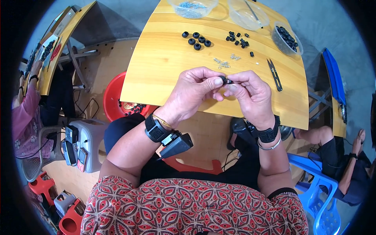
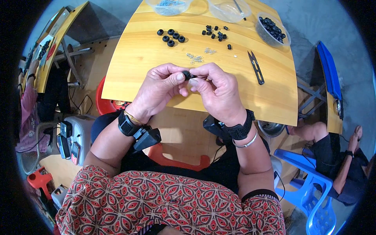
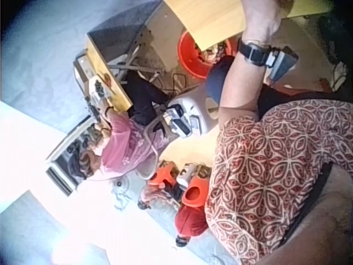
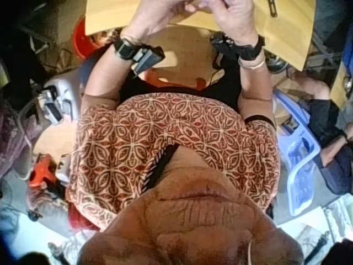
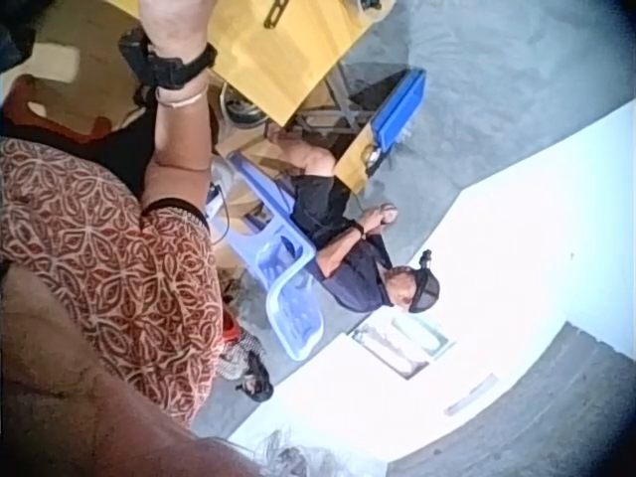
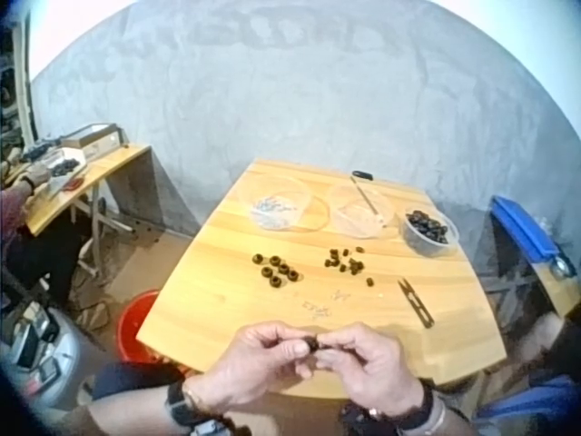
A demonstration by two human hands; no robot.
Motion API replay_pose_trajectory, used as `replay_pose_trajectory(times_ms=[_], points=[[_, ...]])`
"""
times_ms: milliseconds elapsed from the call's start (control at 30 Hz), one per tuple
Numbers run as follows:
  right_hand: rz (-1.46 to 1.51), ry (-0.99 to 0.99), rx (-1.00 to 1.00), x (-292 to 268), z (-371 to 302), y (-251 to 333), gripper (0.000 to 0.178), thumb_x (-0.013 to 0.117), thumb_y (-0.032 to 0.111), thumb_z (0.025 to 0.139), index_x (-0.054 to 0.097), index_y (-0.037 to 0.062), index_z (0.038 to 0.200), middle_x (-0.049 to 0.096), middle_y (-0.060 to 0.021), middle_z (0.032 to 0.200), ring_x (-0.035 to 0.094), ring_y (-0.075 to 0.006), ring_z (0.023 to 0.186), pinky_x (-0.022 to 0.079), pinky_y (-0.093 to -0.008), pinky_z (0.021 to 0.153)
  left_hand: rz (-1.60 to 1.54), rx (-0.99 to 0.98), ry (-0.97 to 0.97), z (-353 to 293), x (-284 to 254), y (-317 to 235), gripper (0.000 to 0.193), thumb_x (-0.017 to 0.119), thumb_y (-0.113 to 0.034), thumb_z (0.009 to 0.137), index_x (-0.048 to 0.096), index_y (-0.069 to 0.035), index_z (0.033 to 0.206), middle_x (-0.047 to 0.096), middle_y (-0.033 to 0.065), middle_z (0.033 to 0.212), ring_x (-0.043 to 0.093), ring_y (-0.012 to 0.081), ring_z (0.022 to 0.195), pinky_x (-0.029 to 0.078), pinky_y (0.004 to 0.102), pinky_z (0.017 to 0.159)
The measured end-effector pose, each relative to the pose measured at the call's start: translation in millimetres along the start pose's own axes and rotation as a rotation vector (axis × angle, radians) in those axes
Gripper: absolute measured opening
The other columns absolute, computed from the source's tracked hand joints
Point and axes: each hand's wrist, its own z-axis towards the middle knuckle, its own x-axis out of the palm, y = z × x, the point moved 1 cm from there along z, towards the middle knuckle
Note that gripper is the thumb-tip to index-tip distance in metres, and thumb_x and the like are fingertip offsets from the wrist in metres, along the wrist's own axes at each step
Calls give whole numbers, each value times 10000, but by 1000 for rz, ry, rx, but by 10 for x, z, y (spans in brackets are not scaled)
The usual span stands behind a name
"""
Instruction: Manually assemble small black plastic circular parts and pins.
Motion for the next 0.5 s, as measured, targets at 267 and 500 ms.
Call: replay_pose_trajectory(times_ms=[267,500], points=[[138,82,71,-30,20,-69,74,523,-34,814,479,-14,870,559,-60,727,558,-86,605,470,-201,525,13,-8,4,-8,-6,-4,139,556,-83,836,585,8,937,605,84,809,578,127,625,484,226,589],[121,140,200,-66,35,-38,98,543,9,817,447,-3,834,536,-56,733,532,-81,567,453,-195,478,-29,-39,15,-8,-2,-12,155,546,-97,843,591,14,942,573,58,741,556,121,600,479,224,575]])
